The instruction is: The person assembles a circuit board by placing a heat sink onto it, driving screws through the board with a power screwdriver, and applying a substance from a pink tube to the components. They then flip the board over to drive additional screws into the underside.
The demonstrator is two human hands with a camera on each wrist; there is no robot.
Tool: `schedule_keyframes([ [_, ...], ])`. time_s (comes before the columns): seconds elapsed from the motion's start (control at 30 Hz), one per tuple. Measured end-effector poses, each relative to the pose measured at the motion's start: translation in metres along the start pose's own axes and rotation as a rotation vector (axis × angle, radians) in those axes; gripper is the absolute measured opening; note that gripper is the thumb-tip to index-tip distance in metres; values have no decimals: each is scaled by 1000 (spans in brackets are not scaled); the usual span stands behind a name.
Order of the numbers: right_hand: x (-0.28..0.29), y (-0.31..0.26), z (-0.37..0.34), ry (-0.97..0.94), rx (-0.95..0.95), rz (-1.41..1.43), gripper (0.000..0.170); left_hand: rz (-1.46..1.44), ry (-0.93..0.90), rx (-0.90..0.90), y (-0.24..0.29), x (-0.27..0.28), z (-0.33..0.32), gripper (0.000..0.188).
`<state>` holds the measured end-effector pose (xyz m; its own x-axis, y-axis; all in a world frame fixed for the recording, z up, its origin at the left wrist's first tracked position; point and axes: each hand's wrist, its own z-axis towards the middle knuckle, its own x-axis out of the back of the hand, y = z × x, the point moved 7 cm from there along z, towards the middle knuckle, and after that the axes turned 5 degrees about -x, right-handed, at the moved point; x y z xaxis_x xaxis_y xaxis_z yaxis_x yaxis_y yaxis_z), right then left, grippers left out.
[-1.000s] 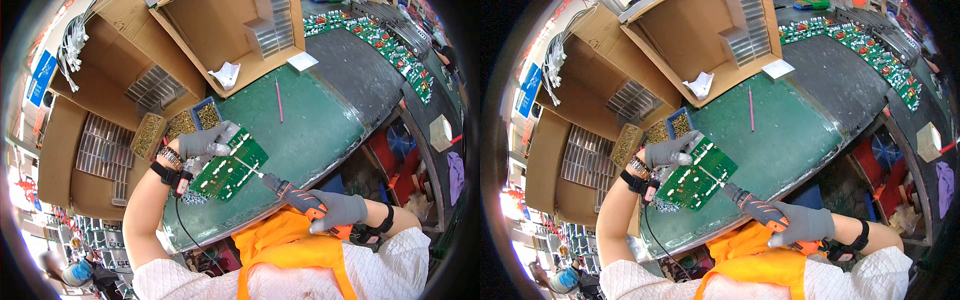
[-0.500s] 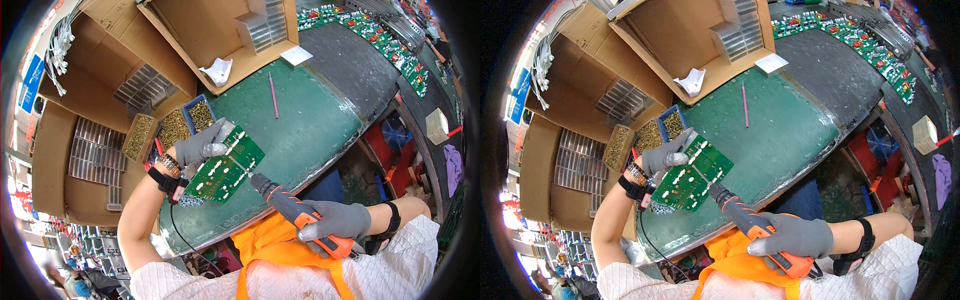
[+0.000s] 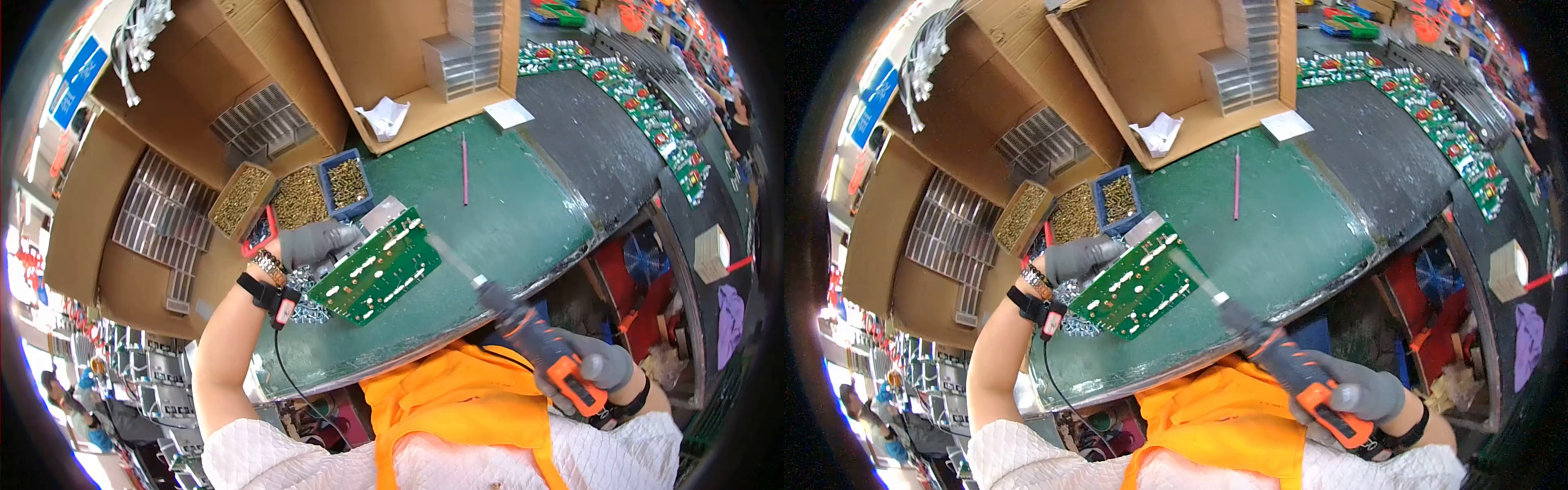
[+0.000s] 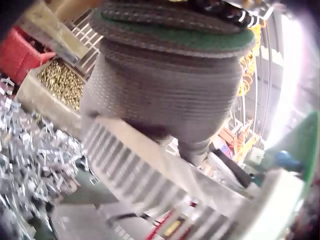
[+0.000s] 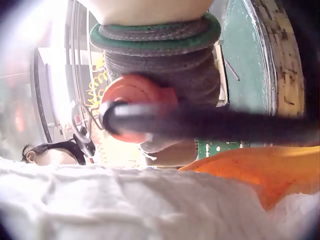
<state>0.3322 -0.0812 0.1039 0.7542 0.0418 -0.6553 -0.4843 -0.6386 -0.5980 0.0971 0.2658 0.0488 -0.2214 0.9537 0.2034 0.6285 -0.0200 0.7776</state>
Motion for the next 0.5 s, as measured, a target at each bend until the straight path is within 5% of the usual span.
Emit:
schedule_keyframes([
  [0.03,5,5,-2,-10,-8,-13,81,-8,16,-1,-1,-5,-5,47],
  [0.1,18,2,-6,49,130,162,90,280,336,-214,24,-7,-16,41],
  [0.17,22,7,1,14,181,266,91,200,394,-53,60,-34,-39,37],
  [0.23,26,6,4,-58,296,477,88,643,660,-514,89,-62,-50,38],
  [0.3,33,7,11,-71,268,458,92,240,579,-164,87,-88,-46,43],
  [0.33,38,13,16,-101,244,456,92,895,708,-481,91,-101,-34,44],
  [0.37,40,16,19,-127,220,456,93,943,665,-365,88,-109,-18,45],
  [0.5,26,2,36,-146,210,289,88,1058,784,-420,83,-122,24,46],
])
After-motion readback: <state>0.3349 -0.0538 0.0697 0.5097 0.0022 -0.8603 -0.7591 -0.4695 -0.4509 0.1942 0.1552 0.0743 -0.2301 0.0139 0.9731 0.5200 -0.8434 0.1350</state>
